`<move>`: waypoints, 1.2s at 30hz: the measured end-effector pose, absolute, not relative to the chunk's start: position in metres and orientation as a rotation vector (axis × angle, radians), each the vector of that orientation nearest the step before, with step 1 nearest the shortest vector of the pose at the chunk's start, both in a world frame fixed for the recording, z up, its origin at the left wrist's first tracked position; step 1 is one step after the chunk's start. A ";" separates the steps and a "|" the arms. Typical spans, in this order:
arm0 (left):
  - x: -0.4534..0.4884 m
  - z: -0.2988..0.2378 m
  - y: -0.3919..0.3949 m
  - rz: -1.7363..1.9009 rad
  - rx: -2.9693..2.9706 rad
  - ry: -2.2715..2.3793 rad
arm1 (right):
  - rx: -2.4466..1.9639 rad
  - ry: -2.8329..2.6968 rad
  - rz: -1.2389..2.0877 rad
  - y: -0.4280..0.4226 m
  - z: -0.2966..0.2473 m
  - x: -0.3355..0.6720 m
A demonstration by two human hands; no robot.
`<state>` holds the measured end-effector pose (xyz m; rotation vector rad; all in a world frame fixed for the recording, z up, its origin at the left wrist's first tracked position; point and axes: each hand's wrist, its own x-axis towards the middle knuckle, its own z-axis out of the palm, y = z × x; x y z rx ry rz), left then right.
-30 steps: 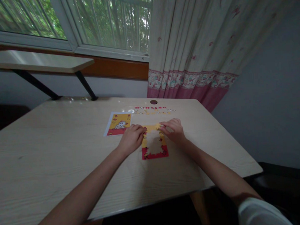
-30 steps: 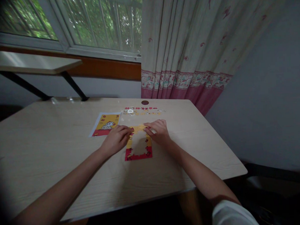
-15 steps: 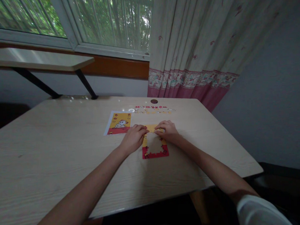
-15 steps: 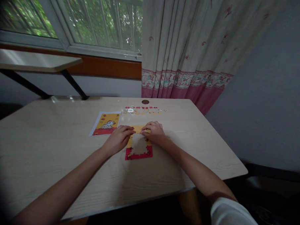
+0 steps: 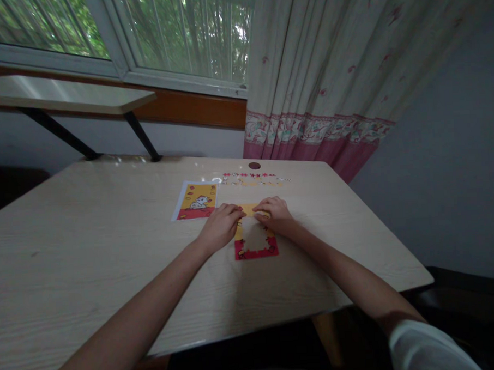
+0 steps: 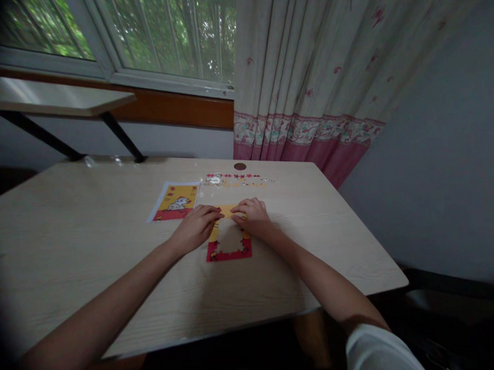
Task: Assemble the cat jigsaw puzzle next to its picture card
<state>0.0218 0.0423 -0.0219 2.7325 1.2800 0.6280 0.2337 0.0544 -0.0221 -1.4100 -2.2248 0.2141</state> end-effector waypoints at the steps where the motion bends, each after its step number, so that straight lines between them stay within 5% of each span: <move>1: 0.022 -0.022 0.042 0.623 2.731 1.285 | -1.398 -2.225 0.208 0.054 -0.023 0.233; 24: 0.025 -0.019 0.041 0.600 2.713 1.304 | -1.249 -2.523 -0.116 0.050 -0.010 0.227; 36: 0.025 -0.016 0.041 0.542 2.775 1.317 | -1.395 -2.350 0.204 0.061 -0.017 0.227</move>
